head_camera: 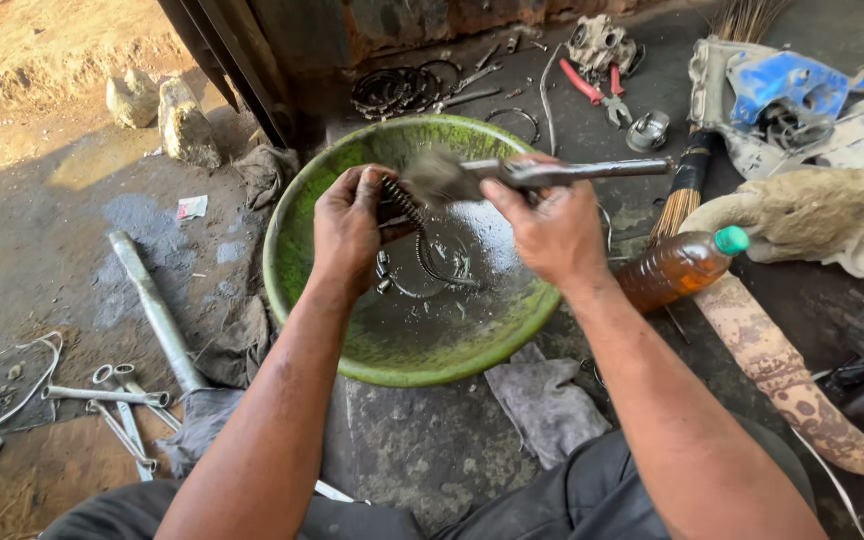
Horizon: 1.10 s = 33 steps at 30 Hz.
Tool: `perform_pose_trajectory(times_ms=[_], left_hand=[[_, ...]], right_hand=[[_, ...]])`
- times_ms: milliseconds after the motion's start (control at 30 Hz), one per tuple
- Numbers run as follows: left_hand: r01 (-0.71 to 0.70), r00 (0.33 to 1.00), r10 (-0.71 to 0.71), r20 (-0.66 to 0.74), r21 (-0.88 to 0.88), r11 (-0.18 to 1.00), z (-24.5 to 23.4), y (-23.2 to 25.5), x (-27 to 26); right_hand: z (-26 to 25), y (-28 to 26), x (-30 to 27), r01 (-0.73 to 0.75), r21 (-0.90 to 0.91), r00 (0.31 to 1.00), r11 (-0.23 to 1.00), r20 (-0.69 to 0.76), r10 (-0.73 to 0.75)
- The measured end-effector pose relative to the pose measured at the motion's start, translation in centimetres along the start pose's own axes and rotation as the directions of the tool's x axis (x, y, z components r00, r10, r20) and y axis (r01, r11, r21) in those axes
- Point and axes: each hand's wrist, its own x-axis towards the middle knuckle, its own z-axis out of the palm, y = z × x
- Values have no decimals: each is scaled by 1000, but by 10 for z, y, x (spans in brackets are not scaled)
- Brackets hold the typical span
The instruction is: The person sits on the floor and cleans a small mechanical assembly, likely a gear or sprocket, using a wire brush and a liquid solvent poured from a plastic bottle. They scrub the part repeatedly over a green basin, occasionally adding more solvent and rotating the part to clean different sides.
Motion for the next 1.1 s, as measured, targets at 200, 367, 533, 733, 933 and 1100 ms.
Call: perform_pose_trajectory(times_ms=[200,367,533,733,933,1100], left_hand=[[-88,995,91,-31,82,993,6,19,1],[-81,997,79,17,97,992,-1,29,2],[-111,993,110,48,31,993,12,30,1],[0,1000,1,27,-42,999,10,59,-5],[-6,982,45,182,-212,977,32,68,-10],[-31,999,38,28,-212,977,29,84,-10]], right_hand=[[26,12,-2,-191,-139,974,972,96,206],[-1,10,0,19,54,999,998,43,-21],[26,6,-2,-145,-13,979,989,141,145],[0,18,2,12,62,938,998,346,-32],[32,13,-10,-7,53,732,999,681,-31],[55,40,-18,67,144,674,987,723,-151]])
